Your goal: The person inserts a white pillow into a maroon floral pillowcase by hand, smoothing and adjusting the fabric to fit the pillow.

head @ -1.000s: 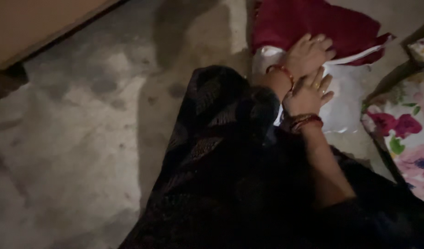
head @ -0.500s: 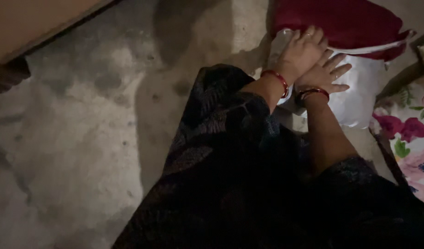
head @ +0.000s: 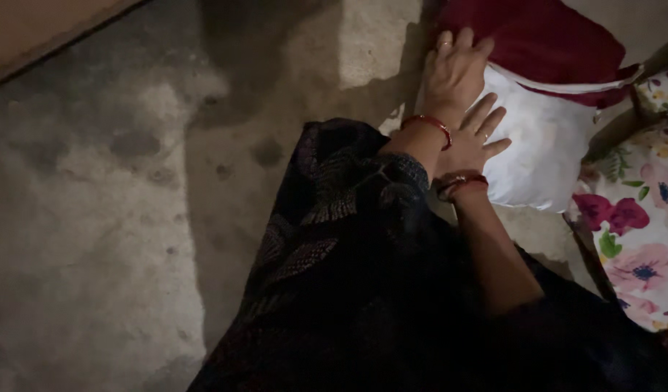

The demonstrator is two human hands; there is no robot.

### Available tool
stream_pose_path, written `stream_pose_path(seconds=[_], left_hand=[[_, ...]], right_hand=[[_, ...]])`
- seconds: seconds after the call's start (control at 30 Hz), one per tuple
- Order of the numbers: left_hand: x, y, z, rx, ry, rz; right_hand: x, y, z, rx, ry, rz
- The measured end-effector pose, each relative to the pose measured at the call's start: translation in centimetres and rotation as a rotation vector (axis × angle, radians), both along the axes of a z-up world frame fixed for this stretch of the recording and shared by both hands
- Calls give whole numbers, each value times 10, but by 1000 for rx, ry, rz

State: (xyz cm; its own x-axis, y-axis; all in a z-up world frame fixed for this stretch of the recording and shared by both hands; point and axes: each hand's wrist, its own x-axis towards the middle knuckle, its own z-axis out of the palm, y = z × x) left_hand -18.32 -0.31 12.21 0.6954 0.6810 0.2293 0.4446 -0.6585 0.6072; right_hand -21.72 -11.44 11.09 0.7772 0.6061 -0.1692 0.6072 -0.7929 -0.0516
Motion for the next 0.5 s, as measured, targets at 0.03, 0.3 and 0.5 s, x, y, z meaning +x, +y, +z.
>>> stream_pose_path(seconds=[0.03, 0.3, 0.5], left_hand=[[-1, -1, -2, 26, -22, -18], [6, 8, 0, -23, -39, -258], [-5, 4, 28, -224, -18, -438]], right_hand=[[-1, 0, -7, 31, -25, 2], [28, 5, -35, 218, -144, -49], [82, -2, -22, 197, 41, -60]])
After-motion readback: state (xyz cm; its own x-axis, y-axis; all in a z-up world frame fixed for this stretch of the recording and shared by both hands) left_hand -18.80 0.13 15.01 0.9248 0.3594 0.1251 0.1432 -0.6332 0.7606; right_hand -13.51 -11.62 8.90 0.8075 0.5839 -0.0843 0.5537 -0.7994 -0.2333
